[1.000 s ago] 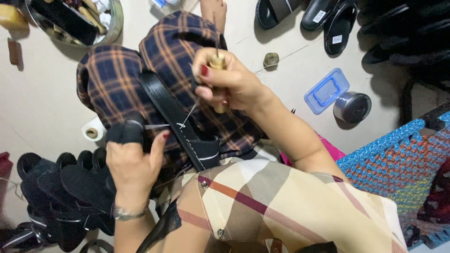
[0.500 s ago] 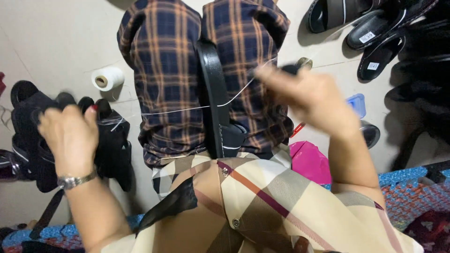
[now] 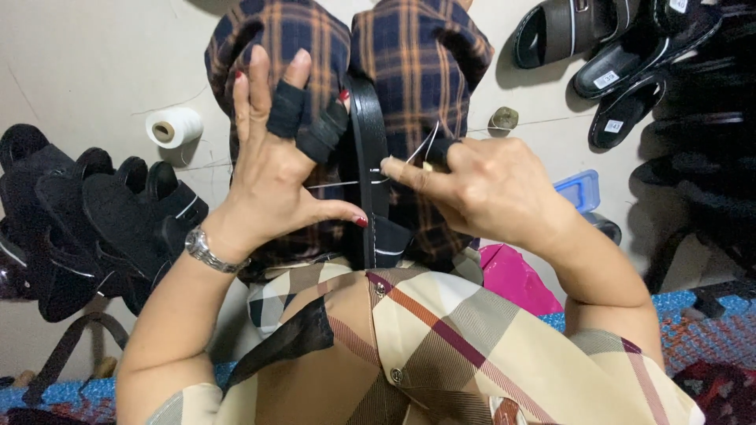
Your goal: The person is sewing a black shoe using a needle and white thread. They repeatedly push the needle through the shoe's sole and pull the thread tight to secure the stitches.
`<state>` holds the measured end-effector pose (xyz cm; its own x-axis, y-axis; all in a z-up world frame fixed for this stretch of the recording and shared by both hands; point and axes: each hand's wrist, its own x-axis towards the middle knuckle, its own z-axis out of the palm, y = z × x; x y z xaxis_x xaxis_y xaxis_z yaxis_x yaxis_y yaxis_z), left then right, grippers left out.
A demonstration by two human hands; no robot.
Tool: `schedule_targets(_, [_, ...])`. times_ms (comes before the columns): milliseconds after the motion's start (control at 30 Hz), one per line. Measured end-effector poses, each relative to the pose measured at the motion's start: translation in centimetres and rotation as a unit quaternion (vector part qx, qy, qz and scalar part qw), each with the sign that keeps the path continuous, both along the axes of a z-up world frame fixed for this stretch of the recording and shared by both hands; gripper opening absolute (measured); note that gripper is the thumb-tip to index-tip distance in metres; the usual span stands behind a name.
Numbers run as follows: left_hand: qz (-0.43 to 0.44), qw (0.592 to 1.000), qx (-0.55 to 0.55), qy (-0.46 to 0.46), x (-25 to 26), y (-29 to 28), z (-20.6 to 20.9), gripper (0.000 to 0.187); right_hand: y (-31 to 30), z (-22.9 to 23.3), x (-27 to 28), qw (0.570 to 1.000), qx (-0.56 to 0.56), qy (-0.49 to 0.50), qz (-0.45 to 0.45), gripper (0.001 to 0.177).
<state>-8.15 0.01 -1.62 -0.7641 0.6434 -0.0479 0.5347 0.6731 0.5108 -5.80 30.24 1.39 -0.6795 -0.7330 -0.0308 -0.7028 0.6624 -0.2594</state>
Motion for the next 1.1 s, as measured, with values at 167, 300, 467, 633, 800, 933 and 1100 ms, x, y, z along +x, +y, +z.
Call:
schedule_targets(167, [0.004, 0.999, 0.045, 0.011, -0.2, -0.2, -0.9, 0.126, -2.3, 0.8, -0.1, 0.996, -0.016, 0.072, 0.045, 0.061])
schedule_targets(300, [0.003, 0.998, 0.057, 0.025, 0.5, -0.3, -1.6, 0.127, -2.6, 0.6, -1.2, 0.995, -0.016, 0.071, 0.067, 0.05])
schedule_targets(467, [0.169, 0.958, 0.212, 0.089, 4.6, -1.1, -0.5, 0.054, 6.5, -1.4, -3.4, 0.908, -0.155, -0.288, -0.261, 0.04])
schedule_targets(633, [0.191, 0.719, 0.516, -0.424, 7.6, -2.0, 0.9, 0.021, 6.3, -2.7, 0.7, 0.942, 0.141, 0.133, -0.274, 0.03])
schedule_targets(800, [0.372, 0.73, 0.429, -0.379, 6.2, 2.2, 1.0, 0.029, -2.6, -1.4, 1.0, 0.979, -0.119, 0.139, -0.086, 0.024])
schedule_targets(933, [0.356, 0.794, 0.347, -0.349, 6.7, 3.1, 1.7, 0.02, -3.3, -2.1, 0.9, 0.986, -0.098, 0.11, -0.082, 0.018])
schedule_targets(1100, [0.297, 0.932, 0.2, -0.06, 8.4, 4.4, -0.4, 0.037, -2.7, 1.3, 1.5, 0.993, -0.051, 0.096, -0.038, 0.028])
